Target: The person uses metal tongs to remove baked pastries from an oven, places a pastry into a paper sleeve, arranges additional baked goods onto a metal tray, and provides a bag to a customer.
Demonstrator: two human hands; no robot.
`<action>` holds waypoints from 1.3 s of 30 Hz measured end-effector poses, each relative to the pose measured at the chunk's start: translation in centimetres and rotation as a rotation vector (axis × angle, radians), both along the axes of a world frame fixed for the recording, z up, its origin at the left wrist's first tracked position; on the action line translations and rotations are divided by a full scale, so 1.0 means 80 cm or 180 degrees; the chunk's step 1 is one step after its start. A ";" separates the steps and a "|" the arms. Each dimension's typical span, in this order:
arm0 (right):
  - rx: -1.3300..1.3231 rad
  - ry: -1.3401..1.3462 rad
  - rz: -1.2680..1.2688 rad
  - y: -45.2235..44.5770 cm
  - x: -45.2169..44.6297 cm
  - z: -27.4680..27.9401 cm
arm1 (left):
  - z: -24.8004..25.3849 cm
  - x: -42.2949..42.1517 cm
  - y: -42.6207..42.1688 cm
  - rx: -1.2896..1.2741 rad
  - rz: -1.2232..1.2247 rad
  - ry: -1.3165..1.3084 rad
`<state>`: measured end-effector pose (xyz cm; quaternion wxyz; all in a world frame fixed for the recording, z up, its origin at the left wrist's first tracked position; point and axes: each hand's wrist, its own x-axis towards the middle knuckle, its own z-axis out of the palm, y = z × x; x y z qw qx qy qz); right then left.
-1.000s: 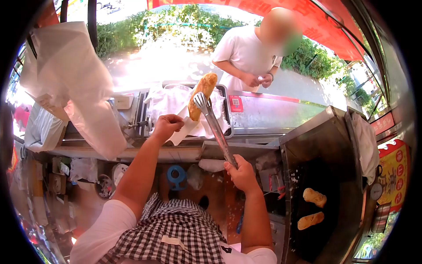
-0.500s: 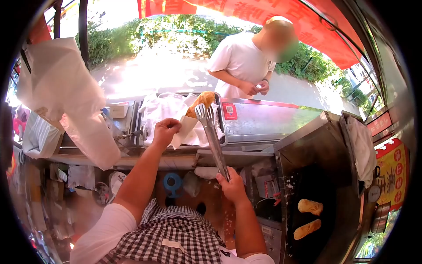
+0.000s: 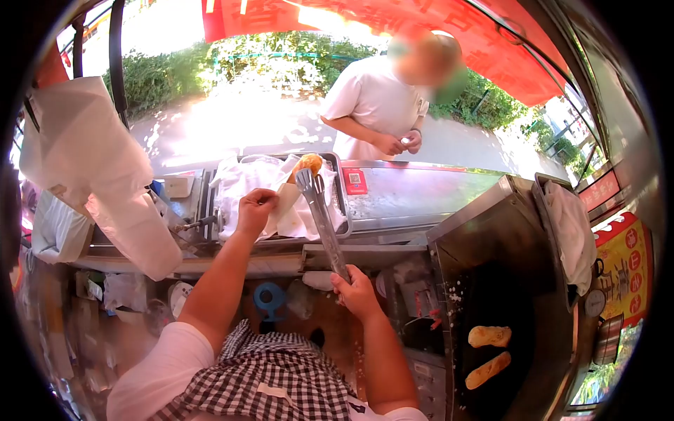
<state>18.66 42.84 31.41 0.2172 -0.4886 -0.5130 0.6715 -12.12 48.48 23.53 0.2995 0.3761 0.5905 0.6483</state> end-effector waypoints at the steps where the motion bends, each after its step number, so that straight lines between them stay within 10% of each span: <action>1: -0.0053 0.0074 -0.0088 0.002 0.000 0.000 | -0.002 -0.003 0.002 0.0020 -0.0032 0.0069; 20: 0.0627 -0.0474 -0.0396 -0.012 0.005 0.053 | -0.018 -0.011 0.061 -0.0201 0.0075 0.0339; 29: 0.0246 -0.0180 -0.0749 -0.026 0.043 0.009 | 0.025 -0.005 0.134 -0.0453 0.0089 0.1891; 39: -0.0472 0.0011 -0.0975 -0.069 0.089 -0.019 | -0.017 0.024 0.074 -0.0342 0.0119 0.1710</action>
